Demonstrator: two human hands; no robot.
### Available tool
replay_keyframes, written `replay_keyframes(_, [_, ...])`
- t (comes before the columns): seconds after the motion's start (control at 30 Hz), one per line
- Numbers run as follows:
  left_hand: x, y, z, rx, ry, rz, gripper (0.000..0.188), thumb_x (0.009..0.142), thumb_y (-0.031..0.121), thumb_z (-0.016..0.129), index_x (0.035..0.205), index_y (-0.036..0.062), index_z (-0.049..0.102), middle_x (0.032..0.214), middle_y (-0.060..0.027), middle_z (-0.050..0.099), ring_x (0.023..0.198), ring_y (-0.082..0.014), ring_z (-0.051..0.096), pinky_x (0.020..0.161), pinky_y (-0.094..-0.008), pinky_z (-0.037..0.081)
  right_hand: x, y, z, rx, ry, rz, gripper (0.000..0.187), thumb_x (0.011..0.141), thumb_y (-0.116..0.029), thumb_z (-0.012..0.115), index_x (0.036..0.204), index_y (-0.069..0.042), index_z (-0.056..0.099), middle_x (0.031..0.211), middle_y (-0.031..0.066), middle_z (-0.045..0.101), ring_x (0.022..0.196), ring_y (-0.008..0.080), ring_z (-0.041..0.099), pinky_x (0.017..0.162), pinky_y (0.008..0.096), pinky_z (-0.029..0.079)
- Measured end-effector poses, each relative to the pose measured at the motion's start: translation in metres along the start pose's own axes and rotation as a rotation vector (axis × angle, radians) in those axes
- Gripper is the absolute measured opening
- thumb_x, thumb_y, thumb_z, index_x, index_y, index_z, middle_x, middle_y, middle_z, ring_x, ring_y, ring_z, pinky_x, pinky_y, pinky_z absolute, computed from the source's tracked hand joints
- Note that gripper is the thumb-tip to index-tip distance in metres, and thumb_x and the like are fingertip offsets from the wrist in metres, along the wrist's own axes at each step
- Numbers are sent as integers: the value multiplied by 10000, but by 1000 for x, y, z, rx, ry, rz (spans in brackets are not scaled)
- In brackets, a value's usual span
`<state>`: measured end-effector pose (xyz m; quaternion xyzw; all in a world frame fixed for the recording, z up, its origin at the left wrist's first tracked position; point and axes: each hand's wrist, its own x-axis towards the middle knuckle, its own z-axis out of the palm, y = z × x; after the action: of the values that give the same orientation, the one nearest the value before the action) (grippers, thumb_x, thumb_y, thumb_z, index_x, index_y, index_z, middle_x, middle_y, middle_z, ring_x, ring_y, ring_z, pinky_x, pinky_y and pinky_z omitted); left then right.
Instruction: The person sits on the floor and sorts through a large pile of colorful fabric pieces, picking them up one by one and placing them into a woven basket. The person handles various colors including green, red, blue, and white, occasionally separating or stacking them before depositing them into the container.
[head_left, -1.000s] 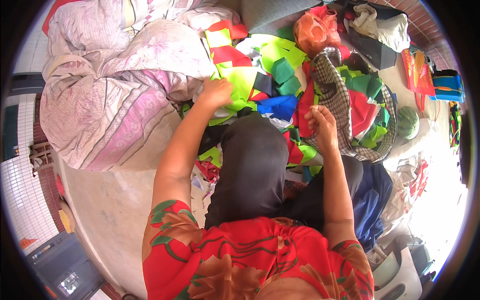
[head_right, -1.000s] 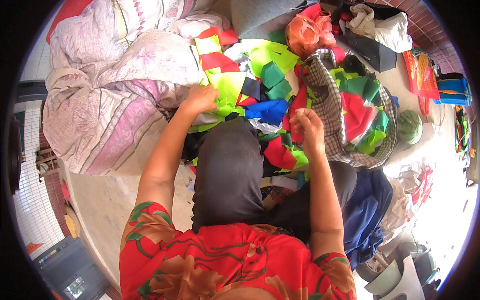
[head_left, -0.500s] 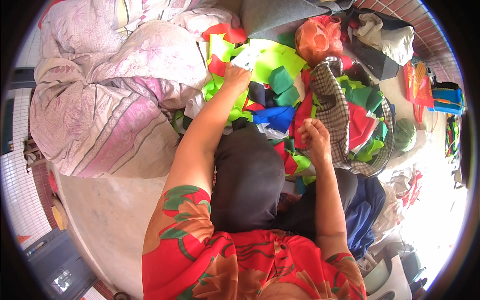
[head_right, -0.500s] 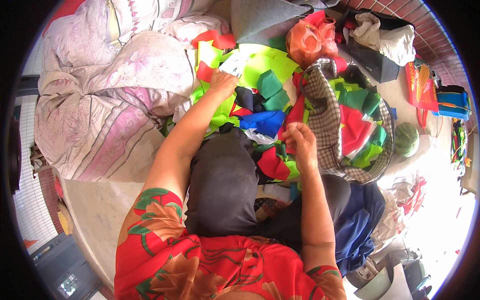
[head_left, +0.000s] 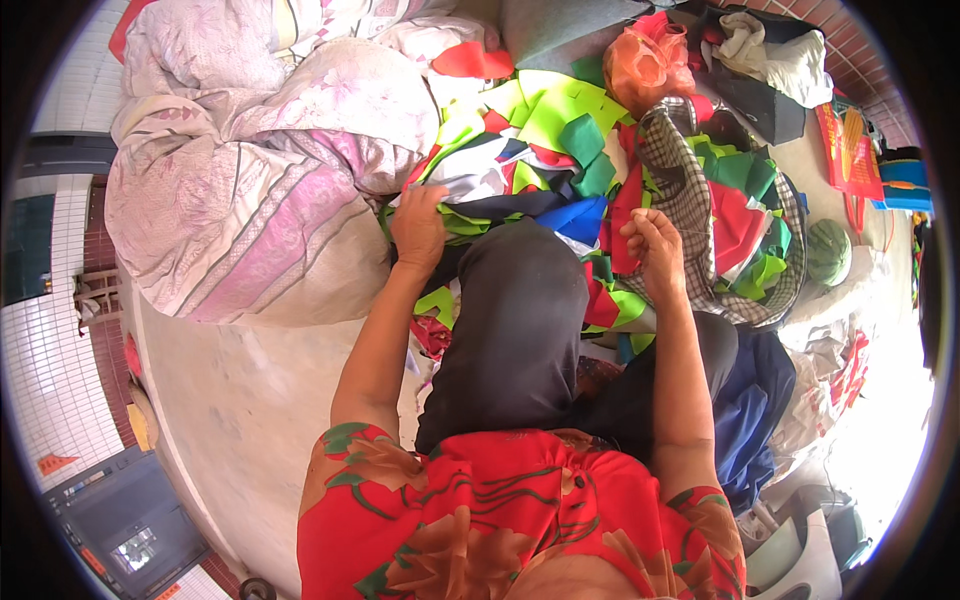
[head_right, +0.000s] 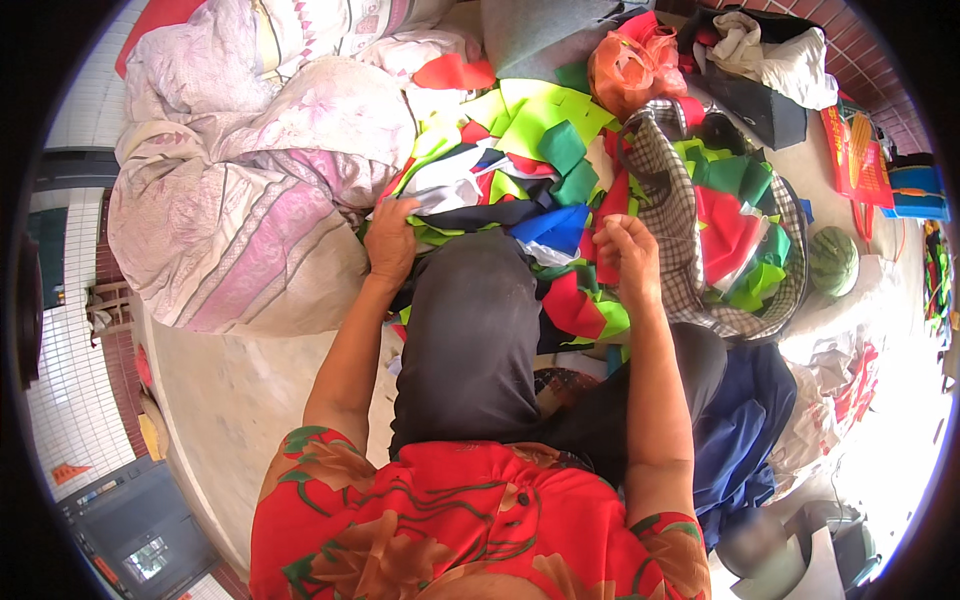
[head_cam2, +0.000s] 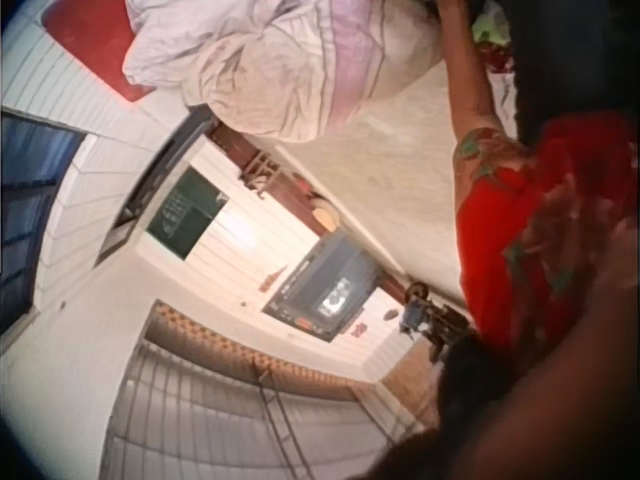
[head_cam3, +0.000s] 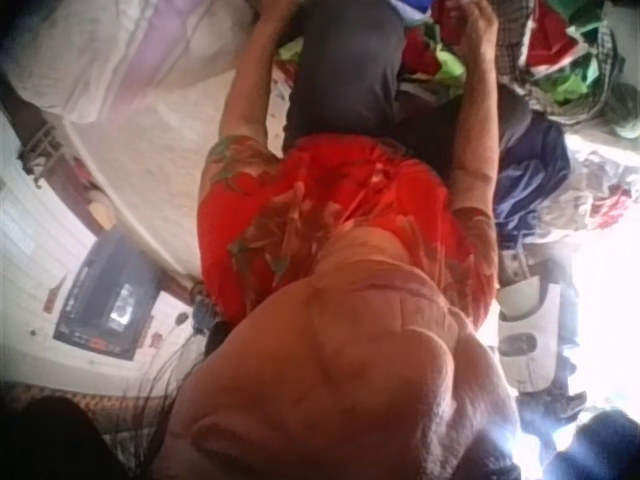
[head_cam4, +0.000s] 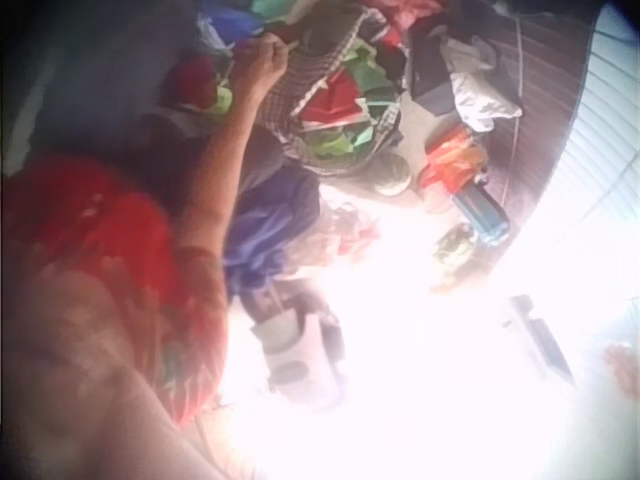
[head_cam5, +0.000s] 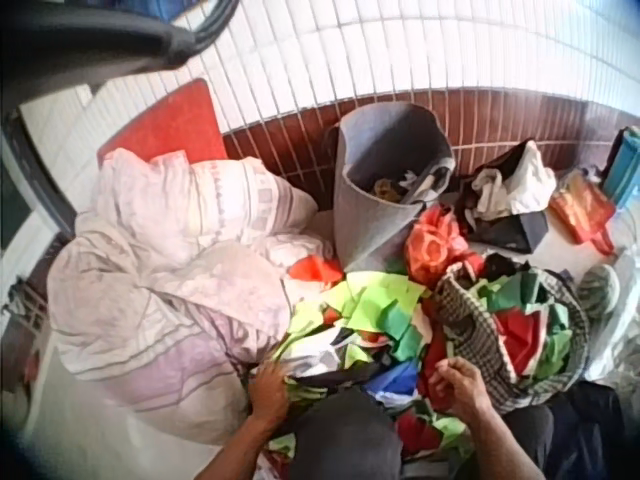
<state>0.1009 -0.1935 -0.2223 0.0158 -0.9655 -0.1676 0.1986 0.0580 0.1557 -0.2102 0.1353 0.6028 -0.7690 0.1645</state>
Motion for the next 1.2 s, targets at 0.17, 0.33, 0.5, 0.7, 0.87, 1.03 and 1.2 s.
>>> replay_keyframes(0.17, [27, -2, -34, -470, 248, -296, 274, 773, -75, 487, 999, 45, 584, 960, -131, 626, 906, -270, 609, 825, -342, 464, -8, -3, -4, -1, 18, -7, 189, 881, -240, 590, 954, -66, 606, 760, 8, 630, 615, 41, 496, 564, 185, 390])
replay_keyframes(0.33, [83, 8, -78, -949, 496, -360, 348, 754, -152, 433, 1035, 5, 567, 952, -47, 586, 903, -143, 550, 838, -274, 444, -10, -6, -7, -21, 35, -19, 172, 893, -233, 575, 956, -75, 597, 755, 0, 622, 606, 36, 496, 557, 178, 395])
replay_keyframes(0.5, [123, 55, -131, -1276, 675, -46, 287, 817, -140, 442, 1027, 21, 553, 972, -58, 583, 897, -140, 565, 841, -273, 463, -10, -4, -6, -32, 56, -20, 182, 880, -245, 587, 934, -73, 608, 746, -3, 619, 603, 38, 485, 560, 184, 387])
replay_keyframes(0.7, [112, 55, -110, -1084, 697, -75, 320, 827, -145, 427, 1050, 47, 550, 1024, -49, 576, 914, -170, 575, 861, -288, 449, -10, -3, -5, -53, 52, -29, 191, 877, -251, 589, 936, -70, 608, 743, -2, 617, 598, 35, 479, 560, 181, 385])
replay_keyframes(0.87, [33, -6, 3, -449, 120, -47, 259, 767, -121, 434, 915, 7, 603, 880, -113, 631, 892, -218, 615, 815, -319, 474, -9, 0, -4, -44, 28, -11, 193, 877, -241, 589, 946, -61, 607, 739, 6, 619, 593, 40, 481, 550, 181, 386])
replay_keyframes(1.03, [-35, 6, 19, -371, -4, -189, 319, 685, -106, 445, 931, 8, 614, 986, -129, 604, 983, -284, 588, 865, -343, 442, -5, 7, -13, -8, 70, -30, 225, 865, -194, 594, 1011, -23, 589, 752, 37, 629, 591, 59, 501, 526, 196, 406])
replay_keyframes(1.2, [-33, 30, -4, -562, 34, -342, 196, 752, -61, 527, 910, 12, 618, 995, -152, 623, 978, -286, 598, 882, -347, 447, -6, 8, -10, -6, 80, -13, 178, 862, -141, 573, 998, -26, 581, 777, 45, 633, 586, 64, 507, 522, 201, 419])
